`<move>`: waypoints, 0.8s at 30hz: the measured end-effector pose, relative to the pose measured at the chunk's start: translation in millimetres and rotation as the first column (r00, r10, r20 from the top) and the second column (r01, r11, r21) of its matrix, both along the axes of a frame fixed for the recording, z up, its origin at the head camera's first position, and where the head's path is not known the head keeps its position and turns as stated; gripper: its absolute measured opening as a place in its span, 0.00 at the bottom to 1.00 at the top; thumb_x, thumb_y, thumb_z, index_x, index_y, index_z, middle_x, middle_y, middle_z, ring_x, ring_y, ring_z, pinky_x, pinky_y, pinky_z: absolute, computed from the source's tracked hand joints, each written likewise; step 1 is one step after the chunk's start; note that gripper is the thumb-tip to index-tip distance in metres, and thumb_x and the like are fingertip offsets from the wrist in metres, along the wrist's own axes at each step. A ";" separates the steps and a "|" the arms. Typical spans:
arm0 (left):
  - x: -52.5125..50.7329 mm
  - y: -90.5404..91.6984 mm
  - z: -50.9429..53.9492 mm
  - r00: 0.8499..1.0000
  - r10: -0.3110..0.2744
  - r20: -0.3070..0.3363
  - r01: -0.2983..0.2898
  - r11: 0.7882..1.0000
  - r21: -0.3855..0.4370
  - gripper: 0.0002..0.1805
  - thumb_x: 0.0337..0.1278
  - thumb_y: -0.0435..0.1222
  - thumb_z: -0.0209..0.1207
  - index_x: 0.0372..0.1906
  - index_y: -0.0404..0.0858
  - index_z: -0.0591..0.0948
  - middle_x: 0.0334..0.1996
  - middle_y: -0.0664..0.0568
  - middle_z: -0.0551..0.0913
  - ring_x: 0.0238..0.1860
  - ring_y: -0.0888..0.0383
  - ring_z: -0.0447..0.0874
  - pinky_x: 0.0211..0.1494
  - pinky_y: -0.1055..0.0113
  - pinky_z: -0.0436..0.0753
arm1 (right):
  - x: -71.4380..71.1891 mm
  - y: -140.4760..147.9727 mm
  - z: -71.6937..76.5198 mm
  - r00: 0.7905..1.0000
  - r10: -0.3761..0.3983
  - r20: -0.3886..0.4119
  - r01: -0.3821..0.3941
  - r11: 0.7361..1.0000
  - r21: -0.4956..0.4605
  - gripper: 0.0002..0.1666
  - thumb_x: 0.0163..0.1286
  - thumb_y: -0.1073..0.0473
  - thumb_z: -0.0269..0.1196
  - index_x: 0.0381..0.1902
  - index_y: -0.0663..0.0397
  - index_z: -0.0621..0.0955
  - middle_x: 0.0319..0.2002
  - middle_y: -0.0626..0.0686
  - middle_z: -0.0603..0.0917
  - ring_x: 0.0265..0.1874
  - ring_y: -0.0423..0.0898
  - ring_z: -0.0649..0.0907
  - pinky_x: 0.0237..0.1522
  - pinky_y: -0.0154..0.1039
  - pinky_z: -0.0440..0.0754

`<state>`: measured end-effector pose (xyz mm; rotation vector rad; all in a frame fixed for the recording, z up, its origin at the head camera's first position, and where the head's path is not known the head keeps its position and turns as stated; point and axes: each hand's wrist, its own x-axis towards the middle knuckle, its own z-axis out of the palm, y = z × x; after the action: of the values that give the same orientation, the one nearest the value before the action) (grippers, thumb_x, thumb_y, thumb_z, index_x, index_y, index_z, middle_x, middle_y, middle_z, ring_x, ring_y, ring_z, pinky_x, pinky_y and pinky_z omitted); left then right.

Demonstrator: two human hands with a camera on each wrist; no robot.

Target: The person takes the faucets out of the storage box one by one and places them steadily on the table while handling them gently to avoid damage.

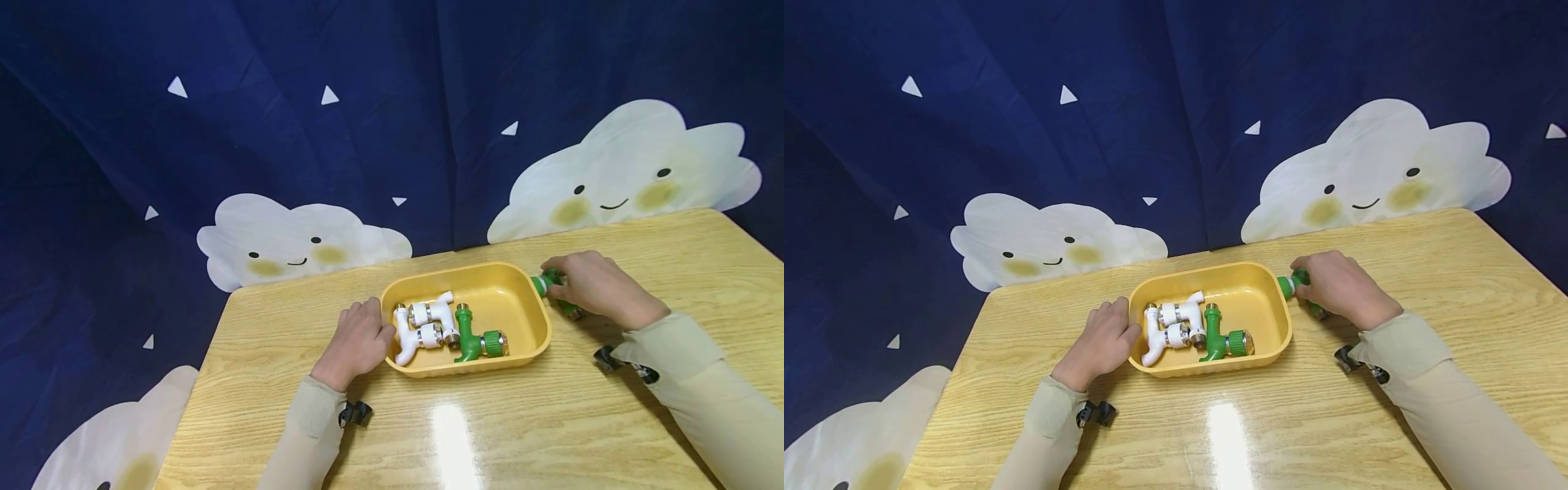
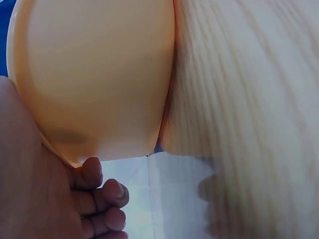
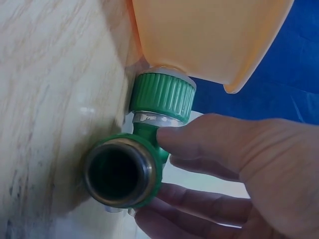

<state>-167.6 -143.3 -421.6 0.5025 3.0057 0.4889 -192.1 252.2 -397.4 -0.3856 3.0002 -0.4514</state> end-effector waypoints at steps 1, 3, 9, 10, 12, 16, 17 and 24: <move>0.0 -0.1 -0.1 1.000 0.000 -0.001 0.000 1.000 -0.001 0.08 0.67 0.41 0.47 0.32 0.43 0.68 0.27 0.51 0.67 0.32 0.52 0.64 0.43 0.62 0.61 | -0.1 0.0 0.1 1.000 0.000 -0.001 0.000 1.000 0.001 0.29 0.67 0.56 0.70 0.61 0.66 0.81 0.44 0.61 0.90 0.33 0.49 0.81 0.36 0.50 0.83; -0.1 0.0 -0.3 1.000 0.001 0.000 -0.001 1.000 -0.001 0.08 0.67 0.41 0.47 0.32 0.43 0.68 0.27 0.51 0.67 0.32 0.52 0.64 0.42 0.62 0.61 | -0.3 0.3 0.3 1.000 0.001 -0.003 -0.001 1.000 0.002 0.29 0.67 0.56 0.70 0.61 0.66 0.81 0.44 0.62 0.90 0.32 0.49 0.81 0.35 0.49 0.82; 0.1 0.6 -0.4 1.000 0.002 0.001 -0.002 1.000 -0.001 0.08 0.66 0.41 0.47 0.32 0.42 0.68 0.28 0.51 0.67 0.31 0.52 0.63 0.42 0.62 0.60 | -0.4 1.2 0.8 1.000 0.006 -0.020 -0.006 1.000 -0.005 0.28 0.67 0.56 0.70 0.61 0.66 0.81 0.45 0.63 0.90 0.34 0.49 0.84 0.35 0.49 0.83; 0.3 0.8 -0.1 1.000 0.003 0.000 -0.003 1.000 0.000 0.08 0.66 0.40 0.47 0.32 0.42 0.68 0.28 0.51 0.67 0.31 0.52 0.63 0.42 0.62 0.60 | -0.4 1.3 1.0 1.000 0.006 -0.022 -0.006 1.000 -0.006 0.28 0.67 0.57 0.70 0.61 0.66 0.81 0.46 0.64 0.90 0.35 0.50 0.84 0.35 0.50 0.83; 0.4 0.9 0.2 1.000 0.004 -0.001 -0.004 1.000 -0.002 0.08 0.66 0.41 0.47 0.32 0.42 0.68 0.28 0.51 0.67 0.32 0.52 0.63 0.42 0.62 0.60 | -0.1 1.3 1.3 1.000 0.004 -0.024 -0.004 1.000 -0.007 0.28 0.67 0.57 0.69 0.61 0.66 0.81 0.46 0.64 0.90 0.36 0.50 0.85 0.36 0.50 0.83; 0.4 0.9 0.3 1.000 0.002 -0.005 -0.002 1.000 0.000 0.08 0.66 0.40 0.47 0.32 0.42 0.68 0.28 0.50 0.67 0.32 0.52 0.63 0.42 0.62 0.61 | 0.4 1.1 2.2 1.000 -0.001 -0.024 0.001 1.000 -0.005 0.28 0.68 0.56 0.69 0.61 0.66 0.81 0.47 0.65 0.89 0.37 0.52 0.86 0.38 0.53 0.84; 0.3 0.7 0.1 1.000 -0.001 -0.009 0.001 1.000 -0.002 0.08 0.65 0.40 0.47 0.32 0.42 0.68 0.28 0.50 0.67 0.32 0.52 0.63 0.42 0.62 0.61 | 0.5 1.2 2.3 1.000 -0.001 -0.025 0.001 1.000 -0.005 0.28 0.68 0.56 0.68 0.61 0.66 0.81 0.47 0.65 0.89 0.38 0.54 0.87 0.39 0.55 0.85; -0.4 -0.6 -1.7 0.999 -0.015 -0.033 0.014 1.000 -0.011 0.08 0.64 0.41 0.48 0.31 0.41 0.68 0.27 0.50 0.68 0.31 0.52 0.64 0.41 0.61 0.62 | 1.6 2.0 3.3 0.999 0.005 -0.035 -0.006 1.000 -0.012 0.28 0.69 0.56 0.67 0.62 0.67 0.80 0.49 0.67 0.89 0.47 0.65 0.88 0.47 0.62 0.84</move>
<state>-168.1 -143.9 -423.3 0.5363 3.0321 0.4671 -190.5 254.2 -394.2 -0.4066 3.0304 -0.4679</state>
